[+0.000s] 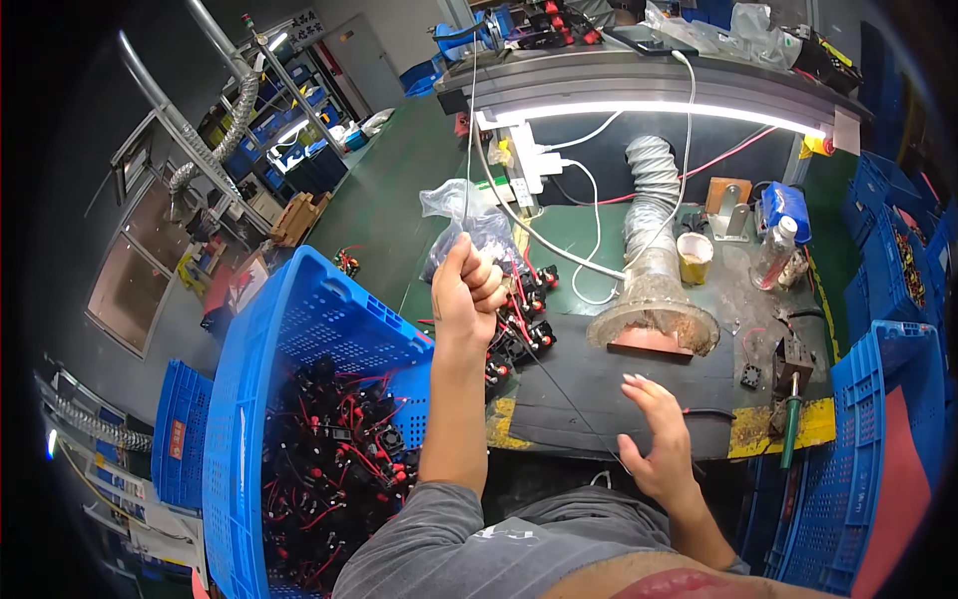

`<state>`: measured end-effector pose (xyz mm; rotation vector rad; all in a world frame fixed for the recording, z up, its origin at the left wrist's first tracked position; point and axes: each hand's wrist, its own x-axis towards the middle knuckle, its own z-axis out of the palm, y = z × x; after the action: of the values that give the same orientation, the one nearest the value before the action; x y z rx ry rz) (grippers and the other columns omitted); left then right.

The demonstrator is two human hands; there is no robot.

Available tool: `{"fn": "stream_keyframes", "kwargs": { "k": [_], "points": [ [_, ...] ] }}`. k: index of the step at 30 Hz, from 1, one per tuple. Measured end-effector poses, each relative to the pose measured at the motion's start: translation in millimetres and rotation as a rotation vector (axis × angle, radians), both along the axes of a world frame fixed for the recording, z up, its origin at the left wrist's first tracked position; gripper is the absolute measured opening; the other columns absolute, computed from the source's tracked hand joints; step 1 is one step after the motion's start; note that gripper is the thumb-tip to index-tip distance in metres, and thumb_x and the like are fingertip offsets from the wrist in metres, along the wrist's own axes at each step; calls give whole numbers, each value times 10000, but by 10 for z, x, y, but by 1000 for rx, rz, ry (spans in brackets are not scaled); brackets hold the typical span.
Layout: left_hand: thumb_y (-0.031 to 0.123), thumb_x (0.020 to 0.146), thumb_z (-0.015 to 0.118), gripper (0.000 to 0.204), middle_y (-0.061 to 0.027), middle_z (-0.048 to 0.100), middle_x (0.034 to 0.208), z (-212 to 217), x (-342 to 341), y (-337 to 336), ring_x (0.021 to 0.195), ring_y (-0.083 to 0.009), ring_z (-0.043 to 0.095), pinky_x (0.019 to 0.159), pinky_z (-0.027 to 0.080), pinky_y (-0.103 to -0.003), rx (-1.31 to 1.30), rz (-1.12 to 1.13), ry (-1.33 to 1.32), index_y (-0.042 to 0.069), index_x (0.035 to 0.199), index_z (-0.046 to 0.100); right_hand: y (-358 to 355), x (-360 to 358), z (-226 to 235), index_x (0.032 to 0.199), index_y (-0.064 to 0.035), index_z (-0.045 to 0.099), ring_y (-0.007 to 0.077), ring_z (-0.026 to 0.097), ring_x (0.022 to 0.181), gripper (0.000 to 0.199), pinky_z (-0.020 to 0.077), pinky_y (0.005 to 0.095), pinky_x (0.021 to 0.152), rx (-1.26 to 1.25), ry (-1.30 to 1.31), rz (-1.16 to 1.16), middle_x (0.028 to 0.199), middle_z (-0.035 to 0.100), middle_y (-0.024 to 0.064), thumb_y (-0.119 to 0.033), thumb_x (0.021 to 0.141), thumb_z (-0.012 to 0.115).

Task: Soldering wires onto small electronic cooling fans at a factory workbench.

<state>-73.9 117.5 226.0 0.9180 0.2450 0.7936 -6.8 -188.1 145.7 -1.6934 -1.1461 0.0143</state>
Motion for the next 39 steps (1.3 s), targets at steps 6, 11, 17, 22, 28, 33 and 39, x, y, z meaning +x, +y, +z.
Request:
{"fn": "stream_keyframes", "kwargs": {
  "k": [6, 11, 17, 22, 28, 33, 39],
  "points": [
    [344, 1049, 522, 490, 75, 195, 567, 15, 13, -249, 470, -71, 187, 408, 126, -264, -53, -54, -57, 189, 645, 293, 460, -88, -55, 1585, 32, 216, 401, 256, 1521, 926, 226, 434, 1237, -57, 55, 308, 1633, 269, 237, -112, 821, 719],
    [276, 1020, 561, 463, 46, 220, 594, 179, -70, -227, 514, -90, 187, 435, 140, -272, -119, -352, -190, 152, 645, 321, 712, -311, -172, 1574, 3, 265, 364, 336, 1488, 773, 236, 443, 1234, 29, 63, 319, 1588, 362, 211, -90, 905, 642],
    [217, 1025, 534, 427, 36, 259, 604, 215, -443, -232, 553, -103, 221, 451, 167, -280, -342, -585, -317, 134, 654, 342, 785, -492, -433, 1174, -4, 658, 203, 606, 875, 226, 488, 333, 824, 153, 479, 253, 1004, 665, 92, -41, 969, 570],
    [208, 1036, 511, 433, 30, 260, 608, 266, -583, -274, 560, -111, 223, 460, 178, -282, -382, -620, -358, 133, 652, 327, 710, -459, -390, 959, 2, 673, 187, 599, 742, 74, 481, 312, 688, 246, 375, 97, 832, 647, 86, -60, 949, 635],
    [277, 1082, 453, 449, 35, 227, 615, 105, -767, -699, 565, -111, 213, 472, 172, -286, -402, -626, -359, 138, 679, 309, 26, -95, -249, 670, -73, 563, 282, 463, 533, 307, 358, 387, 496, 173, -421, -141, 616, 431, 82, -197, 791, 816],
    [300, 1080, 416, 439, 31, 252, 617, -30, -771, -610, 558, -114, 236, 473, 208, -280, -442, -683, -422, 138, 685, 314, -529, -404, -101, 683, -82, 567, 239, 431, 510, 323, 338, 366, 479, 46, -559, -168, 606, 398, 58, -258, 806, 808],
    [306, 1040, 502, 361, 25, 324, 690, 151, -309, -120, 605, -102, 313, 481, 247, -259, -587, -765, -354, 78, 762, 483, -935, -467, -16, 652, -99, 542, 231, 410, 493, 317, 294, 361, 465, 25, -599, -345, 584, 390, 48, -213, 802, 797]
  ]
}}
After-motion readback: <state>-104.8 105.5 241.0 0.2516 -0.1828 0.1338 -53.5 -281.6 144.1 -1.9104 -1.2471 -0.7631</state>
